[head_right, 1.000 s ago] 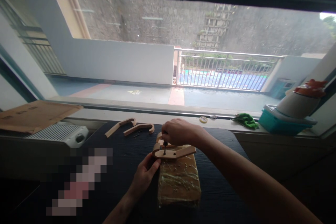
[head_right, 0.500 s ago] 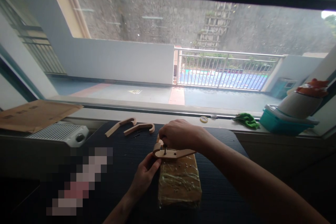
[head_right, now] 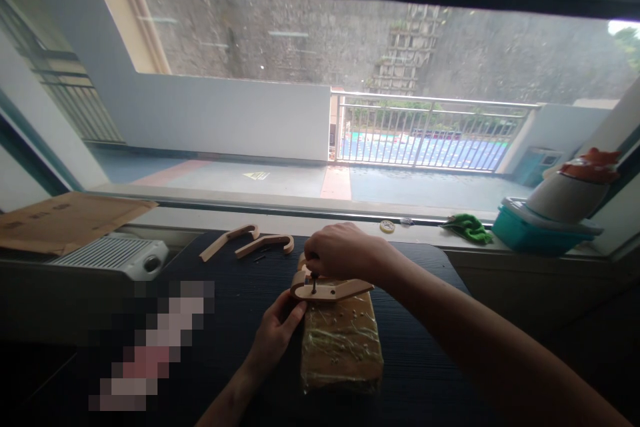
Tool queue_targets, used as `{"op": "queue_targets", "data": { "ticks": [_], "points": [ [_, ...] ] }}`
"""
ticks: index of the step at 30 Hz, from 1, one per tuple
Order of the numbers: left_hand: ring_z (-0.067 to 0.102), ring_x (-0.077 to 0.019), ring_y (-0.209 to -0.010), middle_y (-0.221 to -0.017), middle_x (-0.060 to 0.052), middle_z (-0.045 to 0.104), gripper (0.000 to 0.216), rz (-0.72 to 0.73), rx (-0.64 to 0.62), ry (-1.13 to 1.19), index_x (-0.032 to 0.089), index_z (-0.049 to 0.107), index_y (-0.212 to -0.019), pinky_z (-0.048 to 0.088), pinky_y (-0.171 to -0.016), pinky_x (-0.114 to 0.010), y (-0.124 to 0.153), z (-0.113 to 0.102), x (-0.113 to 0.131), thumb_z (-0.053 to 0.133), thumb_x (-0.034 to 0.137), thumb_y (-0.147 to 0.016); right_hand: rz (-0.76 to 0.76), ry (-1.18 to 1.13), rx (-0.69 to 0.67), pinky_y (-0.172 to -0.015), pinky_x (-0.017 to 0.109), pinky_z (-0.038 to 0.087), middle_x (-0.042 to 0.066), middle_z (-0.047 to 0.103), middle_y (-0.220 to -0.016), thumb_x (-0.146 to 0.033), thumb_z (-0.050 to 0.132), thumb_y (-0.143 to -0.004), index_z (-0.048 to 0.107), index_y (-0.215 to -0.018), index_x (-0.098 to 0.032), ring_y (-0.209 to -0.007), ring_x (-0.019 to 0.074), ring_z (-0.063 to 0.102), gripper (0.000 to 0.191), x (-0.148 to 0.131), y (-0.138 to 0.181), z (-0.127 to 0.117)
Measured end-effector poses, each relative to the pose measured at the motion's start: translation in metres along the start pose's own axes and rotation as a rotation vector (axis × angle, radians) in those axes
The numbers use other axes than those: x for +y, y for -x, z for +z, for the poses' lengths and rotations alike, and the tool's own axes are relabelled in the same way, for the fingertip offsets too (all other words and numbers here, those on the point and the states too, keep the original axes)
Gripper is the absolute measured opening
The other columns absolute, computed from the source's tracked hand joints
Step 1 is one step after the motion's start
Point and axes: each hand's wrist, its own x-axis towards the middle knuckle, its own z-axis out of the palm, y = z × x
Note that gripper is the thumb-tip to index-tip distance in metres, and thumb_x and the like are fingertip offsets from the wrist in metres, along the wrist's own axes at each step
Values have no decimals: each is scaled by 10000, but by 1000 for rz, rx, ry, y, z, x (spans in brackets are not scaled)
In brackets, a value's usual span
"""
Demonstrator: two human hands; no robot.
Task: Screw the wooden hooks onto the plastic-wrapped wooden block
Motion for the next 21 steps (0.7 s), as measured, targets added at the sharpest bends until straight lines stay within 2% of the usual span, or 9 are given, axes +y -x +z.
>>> {"op": "queue_targets", "data": {
  "ticks": [5, 10, 17, 21],
  "points": [
    [615, -208, -914, -946, -36, 685, 257, -1, 1, -4, 172, 622, -964, 466, -817, -274, 0, 0, 1, 601, 313, -751, -42, 9, 24, -522, 238, 262, 0, 643, -742, -220, 458, -819, 655, -826, -219, -614, 103, 493, 197, -3, 1, 2],
    [616, -202, -898, -921, -28, 686, 238, 5, 0, -8, 174, 618, -960, 466, -810, -269, 0, 0, 2, 594, 297, -757, -72, 22, 61, -514, 242, 247, 16, 629, -711, -232, 416, -848, 640, -787, -187, -586, 102, 470, 236, 3, -5, 12],
    [611, -206, -919, -932, -29, 679, 233, -17, -11, -3, 174, 612, -961, 464, -824, -276, 1, 1, 6, 595, 286, -757, -14, 9, 113, -525, 236, 284, 41, 637, -708, -271, 383, -870, 636, -821, -141, -596, 111, 494, 289, 9, -10, 19],
    [610, -208, -925, -954, -34, 676, 241, -13, -17, 2, 169, 602, -974, 461, -826, -277, 1, 0, 4, 593, 287, -764, 15, 10, 78, -511, 242, 283, 41, 646, -718, -306, 390, -868, 650, -829, -151, -598, 118, 514, 305, 8, -10, 15]
  ]
}}
